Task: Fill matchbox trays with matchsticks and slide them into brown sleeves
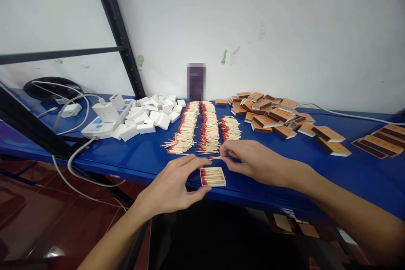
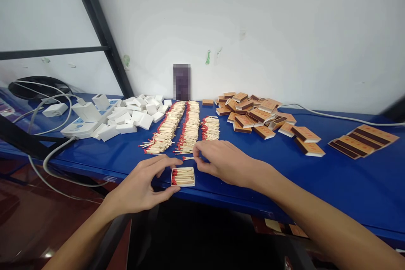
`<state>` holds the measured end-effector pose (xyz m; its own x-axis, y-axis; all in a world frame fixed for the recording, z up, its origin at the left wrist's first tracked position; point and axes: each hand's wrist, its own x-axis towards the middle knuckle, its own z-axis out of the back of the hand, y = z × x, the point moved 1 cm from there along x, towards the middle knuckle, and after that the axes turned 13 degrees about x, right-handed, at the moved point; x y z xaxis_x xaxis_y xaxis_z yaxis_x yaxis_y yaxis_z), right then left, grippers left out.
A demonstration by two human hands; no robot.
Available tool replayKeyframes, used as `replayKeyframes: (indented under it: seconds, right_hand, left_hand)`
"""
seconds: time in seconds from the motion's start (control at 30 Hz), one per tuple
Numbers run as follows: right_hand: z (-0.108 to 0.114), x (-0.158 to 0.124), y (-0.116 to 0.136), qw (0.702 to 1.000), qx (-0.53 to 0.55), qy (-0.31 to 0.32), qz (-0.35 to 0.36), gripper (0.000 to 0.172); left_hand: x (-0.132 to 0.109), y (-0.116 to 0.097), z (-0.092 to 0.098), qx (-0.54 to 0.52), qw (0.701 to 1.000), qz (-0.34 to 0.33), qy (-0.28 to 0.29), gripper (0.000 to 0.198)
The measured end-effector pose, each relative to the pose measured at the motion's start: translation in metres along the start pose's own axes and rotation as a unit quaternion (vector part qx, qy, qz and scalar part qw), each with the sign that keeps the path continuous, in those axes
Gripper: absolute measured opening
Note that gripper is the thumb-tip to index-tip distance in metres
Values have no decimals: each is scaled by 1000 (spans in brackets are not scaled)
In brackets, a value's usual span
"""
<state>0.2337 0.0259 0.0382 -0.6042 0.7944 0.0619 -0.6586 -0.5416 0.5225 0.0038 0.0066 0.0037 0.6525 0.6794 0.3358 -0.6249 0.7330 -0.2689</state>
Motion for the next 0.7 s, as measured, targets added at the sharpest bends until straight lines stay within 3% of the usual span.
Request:
replayKeyframes:
  seconds: [0.13, 0.23, 0.37, 0.7]
  right_hand:
    - [-2, -4, 7, 996, 75, 31, 40, 12]
    - [-11, -2, 8, 994, 94, 48, 41, 10]
    - [-17, 0, 4, 994, 100, 39, 35, 8]
    - [-12, -1, 7, 990, 131, 14, 41, 18]
  left_hand:
    - [0, 1, -2, -1, 1000, 19, -5, 49]
    - [1, 1, -2, -4, 1000, 16, -2, 44]
    - [0, 1, -1, -9, 1000, 0, 6, 32]
    - [1, 1, 2, -15, 999, -23, 30, 29]
